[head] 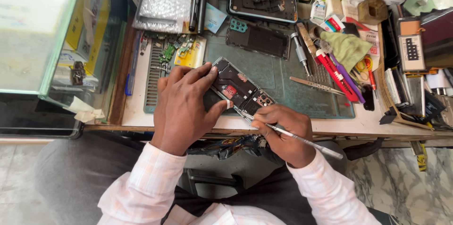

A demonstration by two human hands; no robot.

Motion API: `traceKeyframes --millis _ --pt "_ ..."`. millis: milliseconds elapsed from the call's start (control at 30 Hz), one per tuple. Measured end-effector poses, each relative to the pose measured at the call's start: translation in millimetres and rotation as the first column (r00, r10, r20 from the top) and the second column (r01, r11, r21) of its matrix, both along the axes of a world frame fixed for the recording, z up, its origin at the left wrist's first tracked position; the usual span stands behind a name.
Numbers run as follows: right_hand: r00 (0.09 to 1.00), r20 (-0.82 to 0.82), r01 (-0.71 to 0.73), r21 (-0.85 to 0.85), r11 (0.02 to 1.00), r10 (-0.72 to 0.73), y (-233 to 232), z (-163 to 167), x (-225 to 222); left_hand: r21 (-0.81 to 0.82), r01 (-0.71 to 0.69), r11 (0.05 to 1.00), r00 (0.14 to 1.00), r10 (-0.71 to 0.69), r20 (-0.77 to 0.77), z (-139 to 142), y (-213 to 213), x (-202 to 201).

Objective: The person uses a metal tool to scrape and clean the internal components of a disassembled mobile phone. They rotate the phone to access different areas and continue cleaning the edges and internal surfaces.

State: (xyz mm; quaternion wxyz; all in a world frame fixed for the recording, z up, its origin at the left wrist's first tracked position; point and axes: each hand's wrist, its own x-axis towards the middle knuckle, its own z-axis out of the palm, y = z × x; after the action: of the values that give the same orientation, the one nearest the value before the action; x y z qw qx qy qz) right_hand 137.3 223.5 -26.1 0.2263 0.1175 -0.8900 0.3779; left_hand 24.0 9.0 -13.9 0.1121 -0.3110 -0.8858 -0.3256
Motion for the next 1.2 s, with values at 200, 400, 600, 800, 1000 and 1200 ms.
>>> traceKeyframes --millis 200,400,600,800,1000,1200 --pt "0.992 0.129 0.022 -0.266 0.964 0.014 8 -10 4 0.052 0.036 0.998 0.989 -0.029 -0.145 -3 -3 5" --pt "0.991 0.132 0.047 -0.338 0.94 -0.002 8 -13 7 0.064 0.346 0.936 0.928 -0.331 -0.173 -8 4 16" --pt "0.993 0.117 0.052 -0.274 0.96 -0.02 6 -13 6 0.049 0.378 0.925 0.914 -0.364 -0.176 -10 11 17" --pt "0.994 0.102 0.067 -0.229 0.971 -0.044 5 -14 6 -0.064 0.39 0.919 0.896 -0.394 -0.203 -7 13 21" --pt "0.995 0.071 0.076 -0.181 0.981 -0.064 5 -15 6 -0.043 0.367 0.929 0.904 -0.367 -0.219 -7 18 21" --pt "0.996 0.081 0.063 -0.202 0.977 -0.047 6 -15 6 0.062 0.352 0.934 0.93 -0.342 -0.135 -3 11 19"
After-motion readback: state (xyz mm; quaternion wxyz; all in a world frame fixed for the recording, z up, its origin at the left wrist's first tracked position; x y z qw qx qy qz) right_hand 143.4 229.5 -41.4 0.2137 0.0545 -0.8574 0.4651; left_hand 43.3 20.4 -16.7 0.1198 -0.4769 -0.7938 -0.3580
